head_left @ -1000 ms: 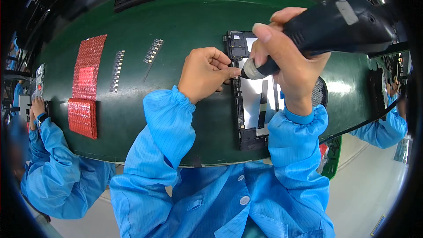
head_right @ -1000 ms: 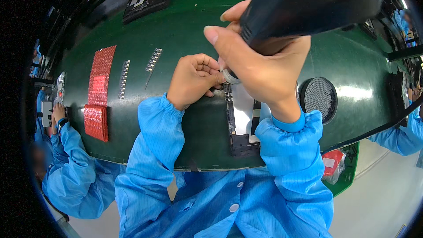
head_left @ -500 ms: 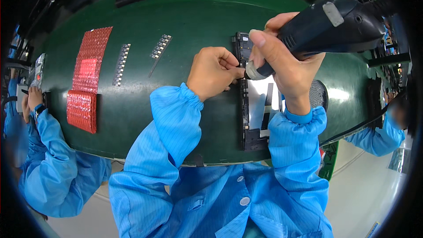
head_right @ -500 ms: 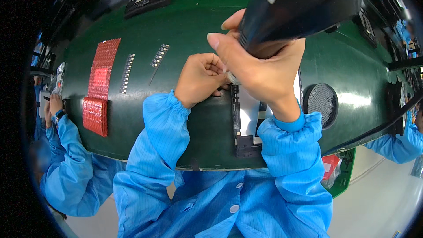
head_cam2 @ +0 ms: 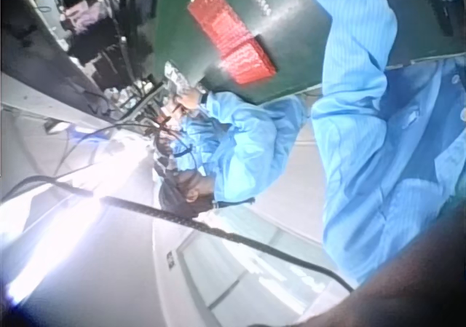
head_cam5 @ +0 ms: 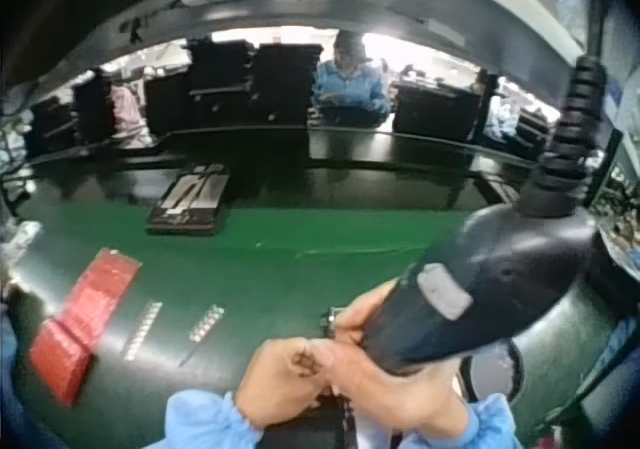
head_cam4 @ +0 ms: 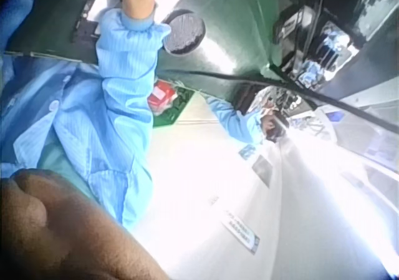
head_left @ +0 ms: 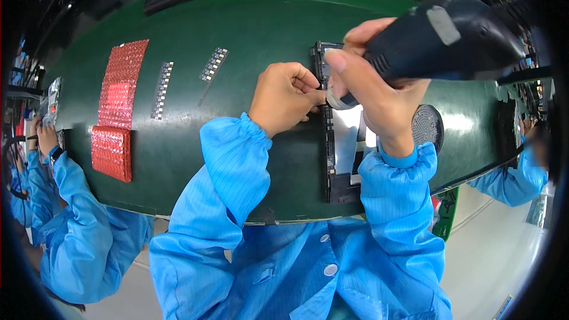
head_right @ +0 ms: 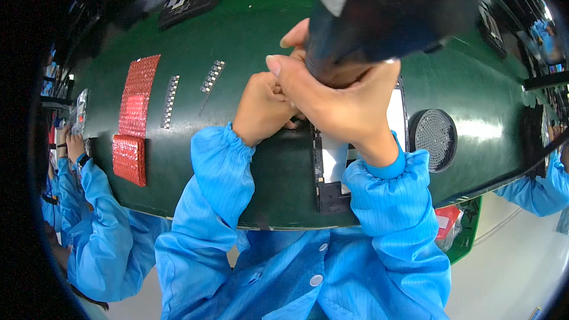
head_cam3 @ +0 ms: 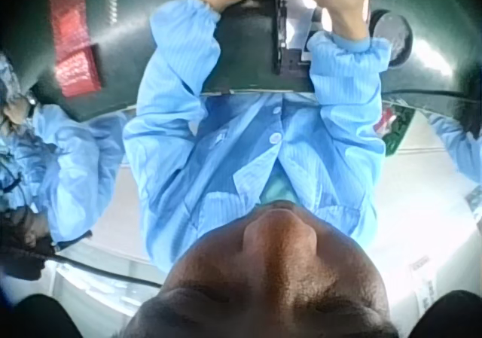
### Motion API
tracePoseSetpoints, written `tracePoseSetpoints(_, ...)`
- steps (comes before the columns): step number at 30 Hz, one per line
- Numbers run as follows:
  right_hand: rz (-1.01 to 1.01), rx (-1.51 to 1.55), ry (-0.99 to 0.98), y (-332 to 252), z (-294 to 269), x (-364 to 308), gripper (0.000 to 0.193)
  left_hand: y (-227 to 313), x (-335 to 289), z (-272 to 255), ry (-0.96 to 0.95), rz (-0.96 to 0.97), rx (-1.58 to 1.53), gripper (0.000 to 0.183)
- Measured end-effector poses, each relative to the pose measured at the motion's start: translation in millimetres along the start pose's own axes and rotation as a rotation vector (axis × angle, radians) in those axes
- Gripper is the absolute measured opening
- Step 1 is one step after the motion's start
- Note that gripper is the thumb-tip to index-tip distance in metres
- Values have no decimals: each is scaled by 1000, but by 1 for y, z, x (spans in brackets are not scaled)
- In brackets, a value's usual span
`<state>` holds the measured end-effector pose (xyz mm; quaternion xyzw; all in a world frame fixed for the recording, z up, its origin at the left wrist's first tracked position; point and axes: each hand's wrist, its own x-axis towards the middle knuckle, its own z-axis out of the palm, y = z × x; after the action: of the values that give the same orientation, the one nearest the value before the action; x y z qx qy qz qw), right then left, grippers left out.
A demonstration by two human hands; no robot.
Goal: Assembling the internal components of a tablet device using an electric screwdriver.
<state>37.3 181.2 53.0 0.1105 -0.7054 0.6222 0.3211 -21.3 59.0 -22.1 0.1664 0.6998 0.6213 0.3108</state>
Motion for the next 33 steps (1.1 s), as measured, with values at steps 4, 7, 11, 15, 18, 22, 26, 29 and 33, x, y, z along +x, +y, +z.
tracePoseSetpoints(4,46,-24,16,-14,-11,5,28,9,-2,1,15,-79,15,22)
tracePoseSetpoints(7,38,-24,144,-32,-46,5,35,14,-5,2,13,-137,25,24)
tracePoseSetpoints(11,-25,41,250,-40,-121,-18,33,15,-4,3,-19,-147,-5,28)
tracePoseSetpoints(15,53,135,483,-40,-162,-47,28,16,-8,-1,12,-150,62,30)
tracePoseSetpoints(18,28,96,547,-37,-175,-60,26,19,-5,3,31,-129,90,30)
tracePoseSetpoints(22,14,28,539,-30,-174,-62,25,20,-3,6,25,-145,75,26)
tracePoseSetpoints(26,19,15,496,-22,-175,-60,23,17,-4,3,12,-139,39,24)
tracePoseSetpoints(29,42,-33,455,-24,-170,-60,28,16,-4,3,17,-126,48,24)
tracePoseSetpoints(33,75,-40,434,-20,-167,-59,26,16,-4,3,20,-125,62,23)
